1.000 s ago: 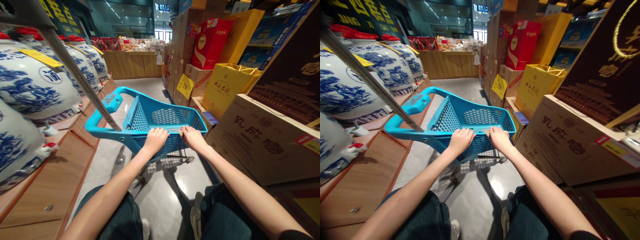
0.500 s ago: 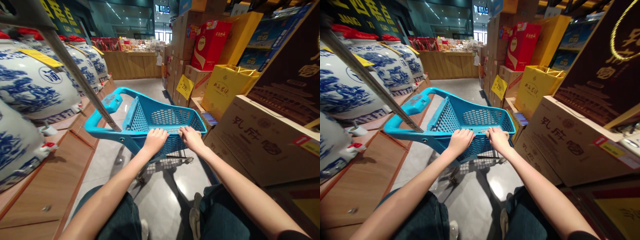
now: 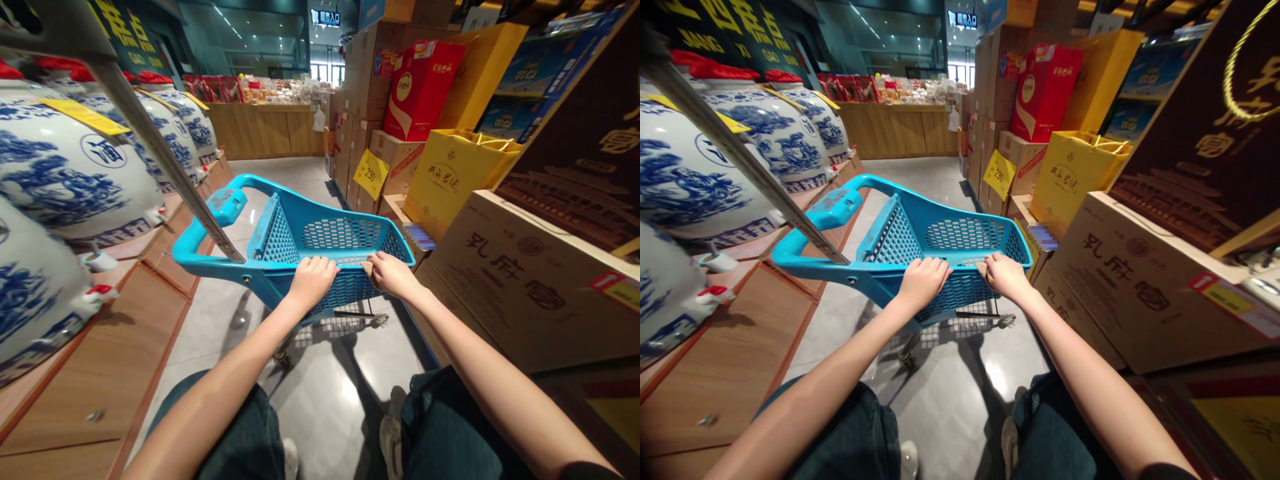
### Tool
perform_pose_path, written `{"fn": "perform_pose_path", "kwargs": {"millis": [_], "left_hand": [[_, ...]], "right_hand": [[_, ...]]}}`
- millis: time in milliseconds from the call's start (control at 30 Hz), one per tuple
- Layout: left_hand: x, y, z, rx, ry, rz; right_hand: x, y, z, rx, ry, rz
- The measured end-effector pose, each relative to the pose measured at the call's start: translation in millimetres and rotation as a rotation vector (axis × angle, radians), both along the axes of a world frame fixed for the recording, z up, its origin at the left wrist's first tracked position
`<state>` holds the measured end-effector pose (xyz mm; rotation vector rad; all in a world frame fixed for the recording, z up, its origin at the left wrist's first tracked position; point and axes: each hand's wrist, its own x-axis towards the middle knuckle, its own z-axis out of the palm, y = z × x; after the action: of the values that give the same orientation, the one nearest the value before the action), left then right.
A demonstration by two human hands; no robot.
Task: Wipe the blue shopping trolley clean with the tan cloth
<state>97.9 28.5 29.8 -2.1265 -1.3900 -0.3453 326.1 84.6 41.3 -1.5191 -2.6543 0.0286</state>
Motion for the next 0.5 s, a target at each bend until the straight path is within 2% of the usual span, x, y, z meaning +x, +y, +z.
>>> {"fn": "perform_pose_path", "kwargs": {"millis": [133, 233, 300, 400, 500], "left_hand": [[0.0, -0.4, -0.1, 0.031, 0.002, -0.020], [-2.4, 0.1, 1.2, 0.028, -0.001, -0.032], [-4.3, 0.7, 1.6, 0.021, 0.003, -0.036], [-5.8, 1.4, 1.0, 0.026, 0.023, -0.032], [-4.7, 1.4, 0.0, 0.035, 0.028, -0.024]], "right_hand": [[-21.3, -14.2, -16.0, 0.136, 0.196, 0.285], [-25.4, -16.0, -15.5, 0.122, 0.257, 0.419], [-18.7, -10.6, -7.0, 0.047, 0.196, 0.382], [-2.1, 1.9, 9.1, -0.075, 0.033, 0.176], [7.8, 8.2, 16.7, -0.124, -0.091, 0.005]]}}
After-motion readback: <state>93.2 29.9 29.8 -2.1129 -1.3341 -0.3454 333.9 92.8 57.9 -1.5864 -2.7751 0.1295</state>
